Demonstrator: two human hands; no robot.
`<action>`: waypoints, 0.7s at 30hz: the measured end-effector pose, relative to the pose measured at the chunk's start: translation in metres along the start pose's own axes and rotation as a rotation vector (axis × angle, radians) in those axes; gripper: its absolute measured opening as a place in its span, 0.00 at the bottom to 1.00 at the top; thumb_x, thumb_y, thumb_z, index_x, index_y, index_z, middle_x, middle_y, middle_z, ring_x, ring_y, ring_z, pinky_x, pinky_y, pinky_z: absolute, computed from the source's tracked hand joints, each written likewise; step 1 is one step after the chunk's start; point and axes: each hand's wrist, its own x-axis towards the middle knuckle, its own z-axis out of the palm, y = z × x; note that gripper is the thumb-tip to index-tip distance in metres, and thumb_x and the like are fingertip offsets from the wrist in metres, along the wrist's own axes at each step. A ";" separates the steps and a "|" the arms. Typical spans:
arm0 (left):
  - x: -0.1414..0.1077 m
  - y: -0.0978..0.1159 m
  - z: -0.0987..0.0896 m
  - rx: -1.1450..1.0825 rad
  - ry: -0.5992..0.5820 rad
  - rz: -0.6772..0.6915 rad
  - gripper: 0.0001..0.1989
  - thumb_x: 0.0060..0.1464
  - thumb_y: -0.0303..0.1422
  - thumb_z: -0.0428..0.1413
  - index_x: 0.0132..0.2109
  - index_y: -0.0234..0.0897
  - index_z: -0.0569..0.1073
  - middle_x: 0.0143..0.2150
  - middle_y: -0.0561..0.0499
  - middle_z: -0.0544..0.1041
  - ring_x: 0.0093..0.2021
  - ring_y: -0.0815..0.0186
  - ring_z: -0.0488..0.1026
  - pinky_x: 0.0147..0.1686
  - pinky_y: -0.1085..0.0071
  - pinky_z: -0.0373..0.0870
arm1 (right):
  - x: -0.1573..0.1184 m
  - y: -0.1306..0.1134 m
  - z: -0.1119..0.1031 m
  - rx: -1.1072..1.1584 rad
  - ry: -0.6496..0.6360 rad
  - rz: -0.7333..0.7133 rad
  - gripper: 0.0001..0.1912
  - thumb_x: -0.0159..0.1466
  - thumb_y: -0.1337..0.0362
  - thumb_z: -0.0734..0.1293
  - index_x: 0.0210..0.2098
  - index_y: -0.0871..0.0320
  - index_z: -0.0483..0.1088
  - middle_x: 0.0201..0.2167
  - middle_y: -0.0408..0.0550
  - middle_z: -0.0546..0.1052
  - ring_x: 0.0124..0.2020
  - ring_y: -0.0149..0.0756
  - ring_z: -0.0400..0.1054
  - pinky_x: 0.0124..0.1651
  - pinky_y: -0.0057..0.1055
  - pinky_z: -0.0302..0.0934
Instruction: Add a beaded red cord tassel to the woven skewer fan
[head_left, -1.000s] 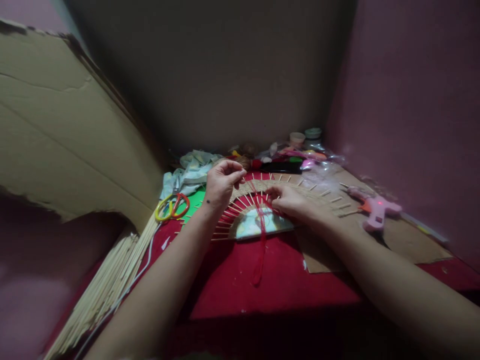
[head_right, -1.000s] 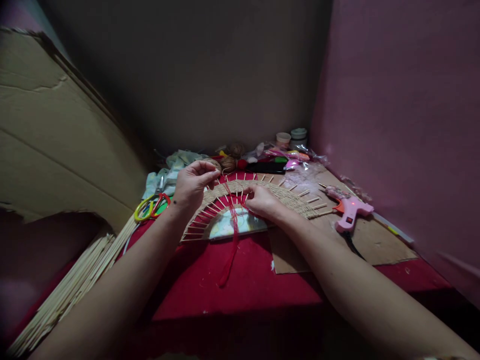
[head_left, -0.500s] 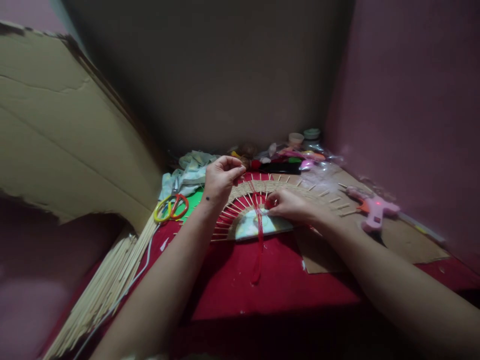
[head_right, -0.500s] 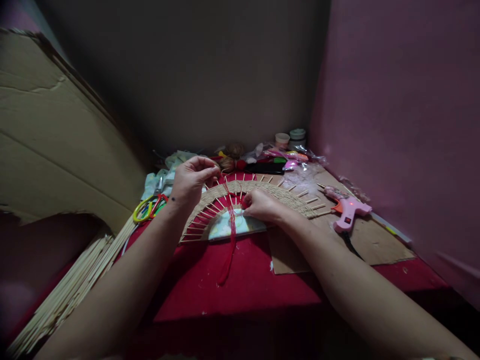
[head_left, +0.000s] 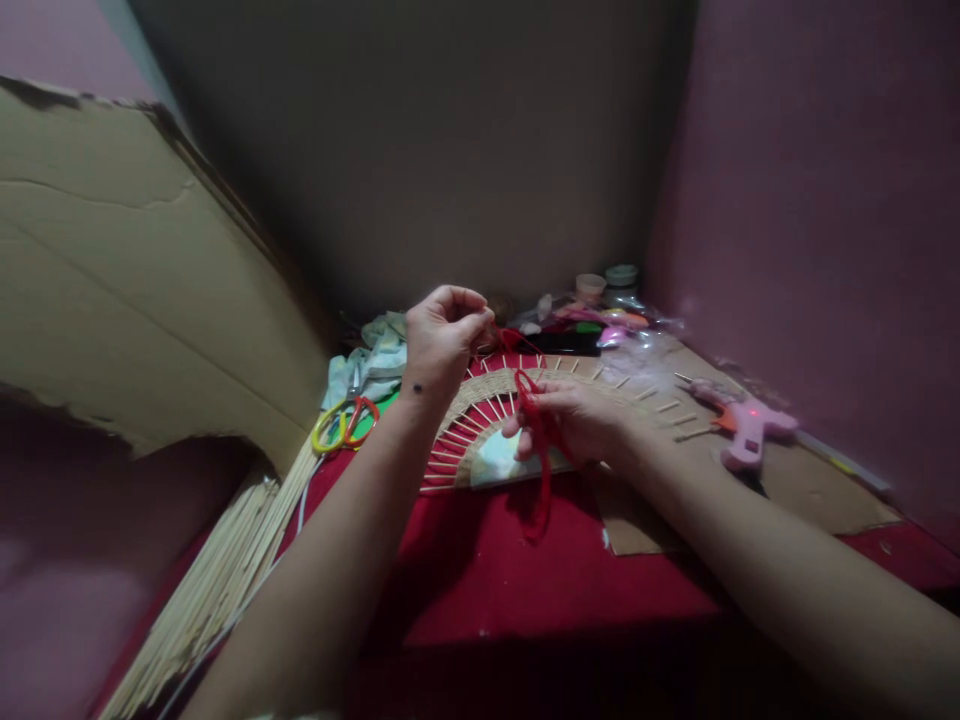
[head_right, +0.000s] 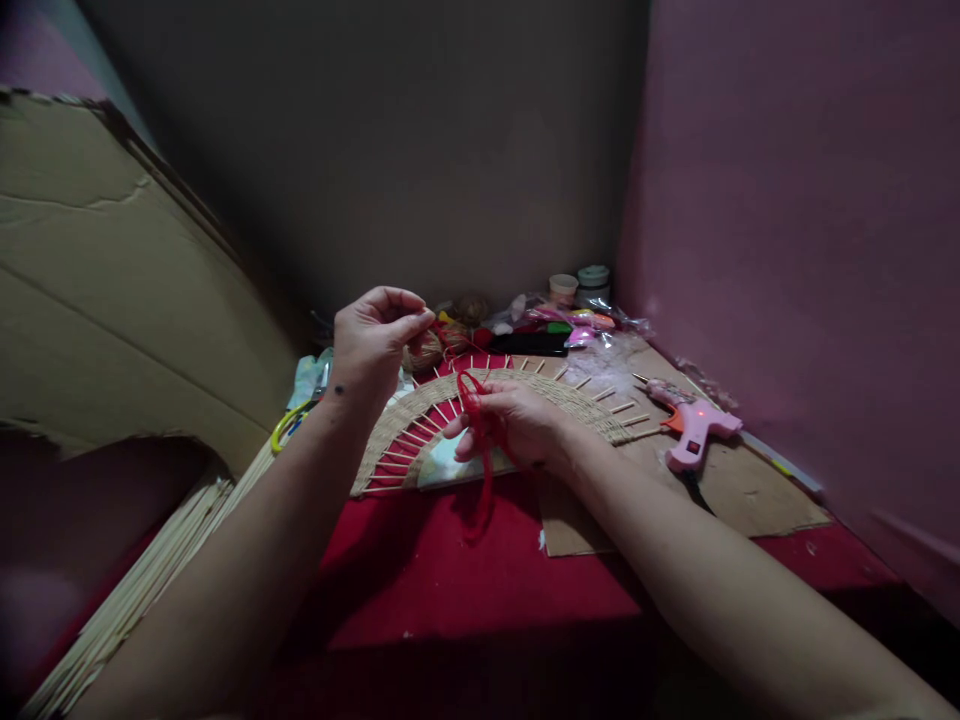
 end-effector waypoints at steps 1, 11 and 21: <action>0.001 0.001 0.000 0.011 0.007 0.005 0.07 0.40 0.20 0.60 0.26 0.35 0.72 0.19 0.56 0.71 0.15 0.75 0.65 0.13 0.78 0.59 | 0.000 0.000 0.000 0.025 -0.013 0.016 0.06 0.59 0.66 0.64 0.32 0.58 0.59 0.24 0.47 0.75 0.18 0.29 0.65 0.25 0.29 0.63; 0.021 0.005 -0.025 0.168 0.045 0.079 0.06 0.38 0.22 0.60 0.26 0.35 0.72 0.20 0.55 0.72 0.17 0.73 0.69 0.12 0.79 0.60 | 0.001 -0.002 0.000 0.046 0.042 -0.001 0.13 0.59 0.65 0.65 0.28 0.55 0.53 0.14 0.33 0.60 0.12 0.20 0.39 0.15 0.19 0.32; 0.051 0.017 -0.033 0.169 0.148 0.102 0.06 0.39 0.21 0.57 0.26 0.34 0.69 0.20 0.54 0.71 0.21 0.65 0.76 0.11 0.79 0.64 | 0.000 0.001 0.010 -0.021 0.037 0.060 0.08 0.58 0.65 0.64 0.29 0.56 0.58 0.13 0.33 0.58 0.11 0.20 0.38 0.13 0.20 0.31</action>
